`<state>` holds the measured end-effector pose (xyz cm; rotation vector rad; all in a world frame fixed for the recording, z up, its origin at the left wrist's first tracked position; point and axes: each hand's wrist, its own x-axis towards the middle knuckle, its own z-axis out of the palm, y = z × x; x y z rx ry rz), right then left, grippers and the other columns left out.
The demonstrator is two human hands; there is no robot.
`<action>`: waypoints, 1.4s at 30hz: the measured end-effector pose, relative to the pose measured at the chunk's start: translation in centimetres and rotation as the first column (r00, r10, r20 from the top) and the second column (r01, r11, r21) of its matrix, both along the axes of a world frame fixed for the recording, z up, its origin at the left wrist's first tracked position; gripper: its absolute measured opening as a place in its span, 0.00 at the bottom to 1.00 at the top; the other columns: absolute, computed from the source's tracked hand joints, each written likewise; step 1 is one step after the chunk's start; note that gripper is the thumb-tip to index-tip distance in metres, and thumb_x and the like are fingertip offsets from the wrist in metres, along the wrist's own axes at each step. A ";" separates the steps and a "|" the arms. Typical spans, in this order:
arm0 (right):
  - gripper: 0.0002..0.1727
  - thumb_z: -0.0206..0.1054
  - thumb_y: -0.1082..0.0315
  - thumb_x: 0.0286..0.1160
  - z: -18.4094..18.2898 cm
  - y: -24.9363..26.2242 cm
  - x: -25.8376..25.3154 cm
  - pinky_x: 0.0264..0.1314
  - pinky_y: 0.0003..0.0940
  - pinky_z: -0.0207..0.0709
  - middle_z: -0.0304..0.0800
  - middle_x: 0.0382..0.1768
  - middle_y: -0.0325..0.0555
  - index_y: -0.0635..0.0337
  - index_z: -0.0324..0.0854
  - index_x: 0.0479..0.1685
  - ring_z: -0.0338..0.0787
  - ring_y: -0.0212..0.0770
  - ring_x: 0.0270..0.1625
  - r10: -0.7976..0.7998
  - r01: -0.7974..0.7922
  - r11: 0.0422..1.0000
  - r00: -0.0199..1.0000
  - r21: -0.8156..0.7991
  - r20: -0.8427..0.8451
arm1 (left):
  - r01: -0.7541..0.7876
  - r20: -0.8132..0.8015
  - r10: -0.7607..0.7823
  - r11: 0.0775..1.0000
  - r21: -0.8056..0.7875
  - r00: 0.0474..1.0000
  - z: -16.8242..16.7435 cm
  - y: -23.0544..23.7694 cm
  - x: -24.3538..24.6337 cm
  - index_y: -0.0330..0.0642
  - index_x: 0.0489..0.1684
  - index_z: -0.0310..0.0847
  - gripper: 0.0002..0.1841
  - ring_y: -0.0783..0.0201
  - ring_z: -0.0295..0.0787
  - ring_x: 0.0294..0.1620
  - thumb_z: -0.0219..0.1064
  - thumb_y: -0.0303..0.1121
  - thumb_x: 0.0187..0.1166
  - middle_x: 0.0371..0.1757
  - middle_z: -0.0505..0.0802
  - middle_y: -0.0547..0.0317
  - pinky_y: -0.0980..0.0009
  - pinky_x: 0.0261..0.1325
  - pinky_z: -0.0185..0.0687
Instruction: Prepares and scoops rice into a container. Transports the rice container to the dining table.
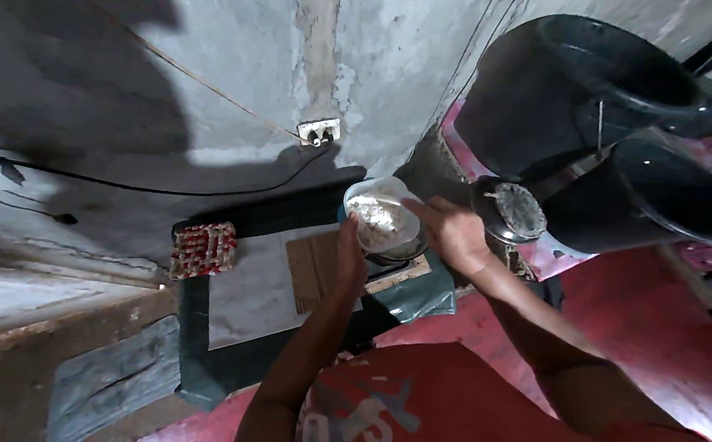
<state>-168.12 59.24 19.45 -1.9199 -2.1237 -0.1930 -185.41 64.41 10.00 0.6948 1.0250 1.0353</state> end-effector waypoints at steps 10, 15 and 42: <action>0.30 0.65 0.78 0.72 -0.3 -1.9 1.1 0.31 0.54 0.82 0.90 0.40 0.56 0.35 0.87 0.71 0.91 0.58 0.36 0.134 -0.134 0.991 0.984 -0.008 0.116 | -0.026 0.049 0.025 0.999 0.020 0.998 0.3 1.1 -1.6 0.53 0.78 0.75 0.29 0.57 0.89 0.59 0.48 0.61 0.90 0.64 0.90 0.52 0.55 0.56 0.88; 0.29 0.66 0.77 0.72 0.4 -1.9 -0.5 0.30 0.56 0.83 0.91 0.41 0.57 0.38 0.88 0.70 0.92 0.59 0.35 0.102 -0.101 0.995 0.994 -0.026 0.042 | -0.013 0.053 0.014 1.000 -0.018 0.999 0.6 1.1 -0.8 0.55 0.82 0.70 0.29 0.55 0.88 0.61 0.46 0.59 0.92 0.67 0.88 0.51 0.54 0.57 0.88; 0.26 0.66 0.72 0.74 1.9 -1.0 1.5 0.29 0.60 0.82 0.91 0.44 0.52 0.39 0.87 0.71 0.92 0.56 0.34 -0.016 -0.003 0.983 0.995 -0.182 -0.101 | 0.009 -0.046 -0.014 0.994 -0.109 0.999 1.4 1.2 -0.9 0.57 0.83 0.70 0.33 0.51 0.86 0.67 0.51 0.65 0.87 0.72 0.86 0.50 0.47 0.60 0.86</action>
